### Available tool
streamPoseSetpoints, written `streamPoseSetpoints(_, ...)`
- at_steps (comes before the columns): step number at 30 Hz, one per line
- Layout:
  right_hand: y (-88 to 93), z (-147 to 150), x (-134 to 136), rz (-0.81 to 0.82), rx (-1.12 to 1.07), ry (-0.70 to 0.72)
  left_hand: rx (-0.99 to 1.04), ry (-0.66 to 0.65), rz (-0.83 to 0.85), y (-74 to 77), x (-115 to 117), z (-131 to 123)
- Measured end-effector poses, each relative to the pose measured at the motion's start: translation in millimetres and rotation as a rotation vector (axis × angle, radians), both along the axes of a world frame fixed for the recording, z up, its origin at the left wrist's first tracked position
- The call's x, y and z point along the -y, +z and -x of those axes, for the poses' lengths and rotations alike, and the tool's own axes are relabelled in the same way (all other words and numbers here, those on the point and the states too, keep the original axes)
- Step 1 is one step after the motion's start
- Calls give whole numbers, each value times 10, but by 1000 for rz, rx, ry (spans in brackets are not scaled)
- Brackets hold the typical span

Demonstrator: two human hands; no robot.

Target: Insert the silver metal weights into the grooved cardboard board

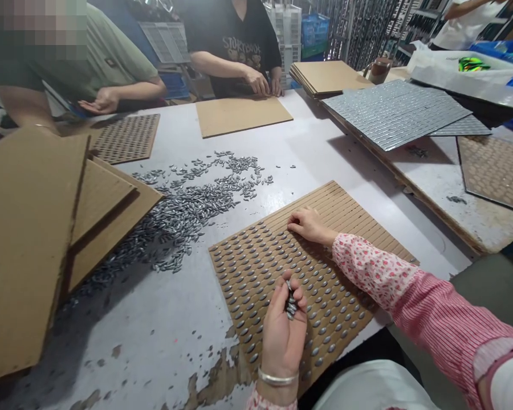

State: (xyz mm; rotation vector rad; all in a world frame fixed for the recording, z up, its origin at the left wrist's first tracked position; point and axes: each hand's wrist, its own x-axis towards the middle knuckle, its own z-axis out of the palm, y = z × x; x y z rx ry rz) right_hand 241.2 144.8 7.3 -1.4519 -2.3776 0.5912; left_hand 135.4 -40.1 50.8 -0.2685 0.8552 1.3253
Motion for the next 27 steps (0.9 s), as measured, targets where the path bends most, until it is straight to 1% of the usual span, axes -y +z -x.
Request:
streamPoseSetpoints(4,-18,3,-5,-28,24,-37,-88,9,33,-27,4,-6)
streamPoseSetpoints(6,12,-7,34,-24,-45,-23,-118,7,46,-37,5,-8)
streamPoseSetpoints(7,44,-16,72,9,-108,16,-130,6,49,-41,6,-9)
streamPoseSetpoints(8,89,-28,122,74,-184,82,-140,7,49,-43,7,-10)
streamPoseSetpoints(10,211,-62,244,270,-332,269,-155,8,46,-45,10,-13)
streamPoseSetpoints(12,350,-100,365,421,-405,467,-174,1,28,-40,13,-19)
streamPoseSetpoints(14,472,-134,455,466,-386,627,-212,-15,-11,-24,15,-30)
streamPoseSetpoints(16,550,-159,508,500,-347,718,-275,-33,-46,2,17,-46)
streamPoseSetpoints(18,577,-175,540,582,-351,733,-352,-60,-73,27,21,-64)
streamPoseSetpoints(22,549,-181,600,756,-442,662,-458,-110,-108,38,28,-87)
streamPoseSetpoints(25,508,-163,598,848,-558,592,-456,-81,-108,15,19,-80)
streamPoseSetpoints(27,478,-157,530,866,-722,483,-416,-42,-100,-2,6,-63)
